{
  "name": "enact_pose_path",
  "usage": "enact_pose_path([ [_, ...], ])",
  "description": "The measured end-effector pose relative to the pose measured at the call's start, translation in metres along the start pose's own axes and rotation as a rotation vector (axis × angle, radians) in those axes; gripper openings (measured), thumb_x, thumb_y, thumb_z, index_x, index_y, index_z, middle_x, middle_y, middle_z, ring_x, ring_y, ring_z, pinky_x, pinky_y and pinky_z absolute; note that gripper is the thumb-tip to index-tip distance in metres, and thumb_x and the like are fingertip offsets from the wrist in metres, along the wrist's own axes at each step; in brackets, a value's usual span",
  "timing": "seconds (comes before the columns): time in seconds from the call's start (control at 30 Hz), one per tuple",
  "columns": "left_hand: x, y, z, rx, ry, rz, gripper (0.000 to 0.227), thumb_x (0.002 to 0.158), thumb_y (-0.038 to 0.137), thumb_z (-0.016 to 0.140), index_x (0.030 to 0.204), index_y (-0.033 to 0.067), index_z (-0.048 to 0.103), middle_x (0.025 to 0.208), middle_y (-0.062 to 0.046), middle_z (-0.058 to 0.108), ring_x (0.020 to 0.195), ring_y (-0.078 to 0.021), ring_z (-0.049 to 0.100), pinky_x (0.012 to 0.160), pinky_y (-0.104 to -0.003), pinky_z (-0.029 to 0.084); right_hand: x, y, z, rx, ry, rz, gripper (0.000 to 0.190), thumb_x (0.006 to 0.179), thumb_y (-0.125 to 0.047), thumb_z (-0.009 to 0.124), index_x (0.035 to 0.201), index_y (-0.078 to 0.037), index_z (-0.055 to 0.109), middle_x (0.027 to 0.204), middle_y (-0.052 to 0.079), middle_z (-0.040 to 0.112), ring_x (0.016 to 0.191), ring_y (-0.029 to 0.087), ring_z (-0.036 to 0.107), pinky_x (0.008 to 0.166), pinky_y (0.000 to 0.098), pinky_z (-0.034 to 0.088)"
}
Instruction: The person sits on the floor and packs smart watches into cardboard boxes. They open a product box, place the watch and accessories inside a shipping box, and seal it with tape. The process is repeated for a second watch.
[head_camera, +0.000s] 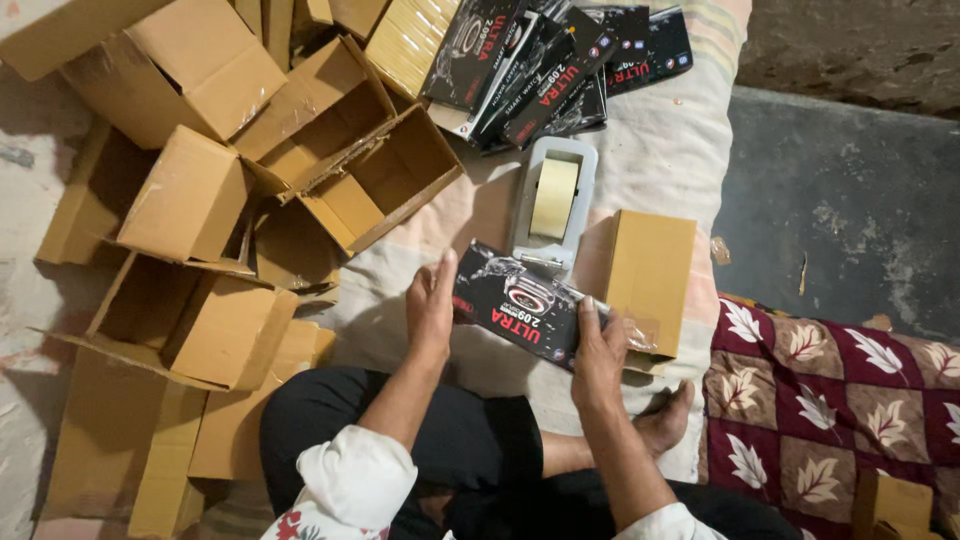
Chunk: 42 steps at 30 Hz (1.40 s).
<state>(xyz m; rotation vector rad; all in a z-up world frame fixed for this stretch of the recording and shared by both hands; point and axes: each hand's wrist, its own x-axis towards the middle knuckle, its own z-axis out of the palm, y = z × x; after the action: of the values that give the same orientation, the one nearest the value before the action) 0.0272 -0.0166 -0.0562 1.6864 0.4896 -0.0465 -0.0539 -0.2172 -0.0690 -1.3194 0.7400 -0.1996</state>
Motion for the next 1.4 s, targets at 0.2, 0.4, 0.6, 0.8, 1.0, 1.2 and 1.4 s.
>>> enact_pose_path([
  [0.2,0.000,-0.007,-0.003,-0.244,0.167,0.185,0.040,0.092,0.027,0.070,0.122,0.0027,0.058,0.106,-0.004,0.069,0.094,-0.0178,0.066,0.083,-0.031,0.054,-0.018,0.010,0.011,0.100,-0.406,0.338,0.025,0.094,-0.023,0.071,0.104,-0.001,0.067,0.083,0.010,0.068,0.063,0.016,0.063,0.058,0.0322,0.057],
  [0.4,0.016,-0.003,-0.005,0.055,0.128,0.106,0.035,0.099,0.034,0.064,0.102,-0.0001,0.068,0.090,-0.011,0.073,0.079,-0.0213,0.067,0.075,-0.035,0.053,-0.033,0.000,0.024,-0.001,-0.713,0.444,0.022,0.089,-0.015,0.075,0.103,0.000,0.069,0.082,0.005,0.072,0.064,0.014,0.067,0.062,0.0322,0.060],
  [0.6,0.015,-0.010,-0.004,0.241,0.102,0.152,0.039,0.102,0.037,0.058,0.097,0.0001,0.071,0.077,-0.016,0.072,0.066,-0.0265,0.065,0.067,-0.041,0.051,-0.042,-0.007,0.029,-0.079,-0.725,0.354,0.031,0.095,-0.025,0.066,0.112,0.000,0.066,0.088,0.005,0.072,0.067,0.013,0.069,0.065,0.0290,0.061],
  [0.8,0.016,-0.026,-0.001,0.170,0.107,0.112,0.038,0.101,0.034,0.055,0.107,0.0008,0.071,0.086,-0.014,0.075,0.075,-0.0258,0.070,0.071,-0.040,0.053,-0.038,0.001,0.033,-0.056,-0.707,0.362,0.041,0.101,-0.031,0.065,0.117,0.007,0.062,0.091,0.014,0.069,0.067,0.019,0.066,0.061,0.0318,0.059],
  [1.0,0.019,-0.026,-0.007,0.448,0.323,0.240,0.051,0.102,0.037,0.060,0.137,0.0011,0.058,0.119,-0.025,0.065,0.110,-0.0369,0.061,0.097,-0.046,0.047,-0.022,0.032,0.032,-0.562,-0.734,0.055,0.050,0.098,-0.031,0.064,0.134,0.002,0.054,0.112,0.017,0.067,0.097,0.026,0.068,0.080,0.0378,0.058],
  [1.2,-0.005,-0.024,0.004,0.815,0.051,0.005,0.088,0.075,0.050,0.077,0.152,0.0171,0.049,0.150,-0.026,0.037,0.138,-0.0470,0.036,0.104,-0.062,0.030,-0.015,0.078,0.029,-0.337,-0.742,0.119,0.055,0.096,-0.014,0.064,0.146,0.001,0.050,0.132,0.018,0.065,0.118,0.028,0.065,0.101,0.0406,0.053],
  [1.4,0.001,-0.014,0.007,0.845,0.128,0.190,0.058,0.084,0.043,0.074,0.135,0.0165,0.065,0.147,-0.018,0.045,0.134,-0.0429,0.042,0.110,-0.059,0.034,-0.020,0.061,0.040,-0.094,-0.818,0.016,0.063,0.094,-0.003,0.062,0.152,-0.006,0.039,0.137,0.012,0.061,0.124,0.017,0.060,0.101,0.0327,0.050],
])
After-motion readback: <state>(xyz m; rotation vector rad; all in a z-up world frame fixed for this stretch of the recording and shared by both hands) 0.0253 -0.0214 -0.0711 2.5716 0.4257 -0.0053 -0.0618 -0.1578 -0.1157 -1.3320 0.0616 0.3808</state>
